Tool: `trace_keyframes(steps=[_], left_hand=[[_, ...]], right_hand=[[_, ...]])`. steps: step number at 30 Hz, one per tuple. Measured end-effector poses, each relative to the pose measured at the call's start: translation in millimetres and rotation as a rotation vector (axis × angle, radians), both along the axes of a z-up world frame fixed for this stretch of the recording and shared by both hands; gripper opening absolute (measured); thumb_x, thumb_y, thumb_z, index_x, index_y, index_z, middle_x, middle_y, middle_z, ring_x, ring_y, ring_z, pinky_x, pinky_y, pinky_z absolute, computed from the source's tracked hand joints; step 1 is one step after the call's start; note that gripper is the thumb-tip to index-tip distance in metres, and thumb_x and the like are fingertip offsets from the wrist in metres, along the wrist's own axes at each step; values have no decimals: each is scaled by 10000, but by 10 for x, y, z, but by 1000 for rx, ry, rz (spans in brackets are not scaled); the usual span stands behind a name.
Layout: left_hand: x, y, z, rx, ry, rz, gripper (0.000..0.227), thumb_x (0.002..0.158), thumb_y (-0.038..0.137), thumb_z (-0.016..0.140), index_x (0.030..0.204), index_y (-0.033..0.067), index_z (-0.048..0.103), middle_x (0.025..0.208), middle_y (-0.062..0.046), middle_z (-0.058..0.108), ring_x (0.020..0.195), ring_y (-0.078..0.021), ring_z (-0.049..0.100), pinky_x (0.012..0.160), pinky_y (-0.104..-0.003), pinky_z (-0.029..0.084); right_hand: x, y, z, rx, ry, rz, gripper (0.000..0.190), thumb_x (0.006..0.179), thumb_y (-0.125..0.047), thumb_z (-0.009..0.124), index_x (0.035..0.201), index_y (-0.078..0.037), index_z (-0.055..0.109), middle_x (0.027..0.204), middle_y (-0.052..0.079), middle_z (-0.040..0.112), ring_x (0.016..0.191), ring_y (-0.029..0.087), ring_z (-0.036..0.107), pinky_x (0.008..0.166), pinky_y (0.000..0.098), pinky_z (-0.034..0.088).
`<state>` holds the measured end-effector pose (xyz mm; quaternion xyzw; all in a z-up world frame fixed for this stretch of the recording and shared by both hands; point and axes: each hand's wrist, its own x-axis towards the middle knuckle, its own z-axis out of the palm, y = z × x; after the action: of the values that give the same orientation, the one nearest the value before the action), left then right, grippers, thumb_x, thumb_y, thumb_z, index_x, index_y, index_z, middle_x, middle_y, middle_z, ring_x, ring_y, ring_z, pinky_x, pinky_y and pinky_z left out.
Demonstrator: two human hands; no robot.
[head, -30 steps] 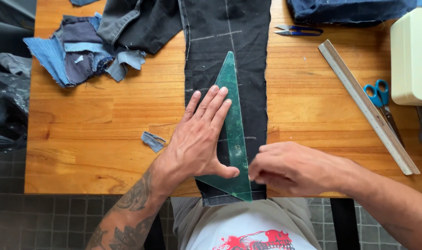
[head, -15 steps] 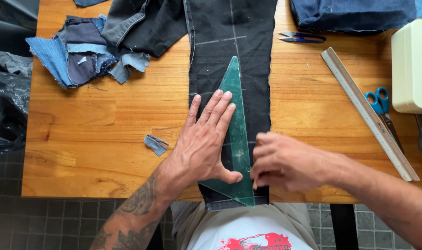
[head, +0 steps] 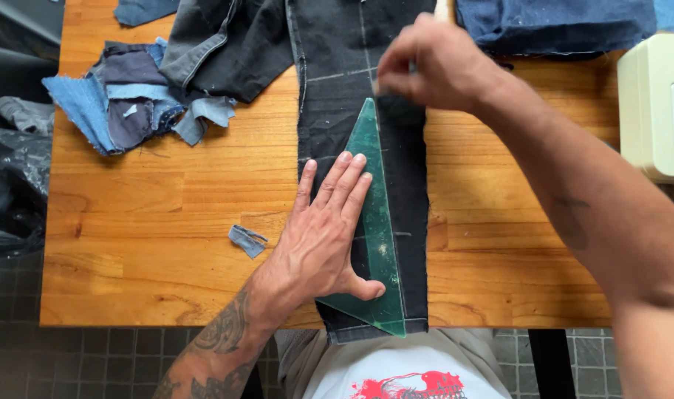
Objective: The person marks a piece of black fabric using a ruler and chalk, then uses a set square to draw additional lines. They then use scissors to cut the fabric along the marked lines into smaller pieces.
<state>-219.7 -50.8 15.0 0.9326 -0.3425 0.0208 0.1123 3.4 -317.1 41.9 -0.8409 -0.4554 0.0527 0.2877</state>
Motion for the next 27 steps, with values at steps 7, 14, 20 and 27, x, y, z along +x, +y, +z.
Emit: trace_keyframes(steps=[7,14,20,27], left_hand=[[14,49,19,-39,9,0,1742,477,1047,869,1728,-88,444,1907,-242,308,1807,-386,192,1447,-694,23],[11,8,5,21,-25,9,1770,440,1081,869,1723,-68,465,1899,-233,336,1799,-371,213,1446,-700,30],[6,13,-9,1,-19,15,1782,433,1086,876,1729,-62,453,1899,-225,332,1800,-365,207,1439,-706,36],[20,21,-28,-5,-24,16,1783,436,1084,871,1725,-74,454,1903,-228,327,1798,-377,219,1439,-711,39]], right_hand=[[-468,-30,-184,171,-176,-294,163,1081,-215,1012,1064,-114,885,959,40,838,840,207,681,809,390,518],[-842,49,-344,168,-287,-341,133,1091,-135,942,1075,-55,838,1055,93,868,963,306,729,886,444,572],[-988,28,-298,100,-315,-335,109,1093,-116,925,1094,-33,855,1031,118,866,928,322,721,866,466,562],[-1188,-77,-49,-6,-220,-101,188,1154,-255,797,1055,-99,832,882,73,762,827,304,623,738,478,515]])
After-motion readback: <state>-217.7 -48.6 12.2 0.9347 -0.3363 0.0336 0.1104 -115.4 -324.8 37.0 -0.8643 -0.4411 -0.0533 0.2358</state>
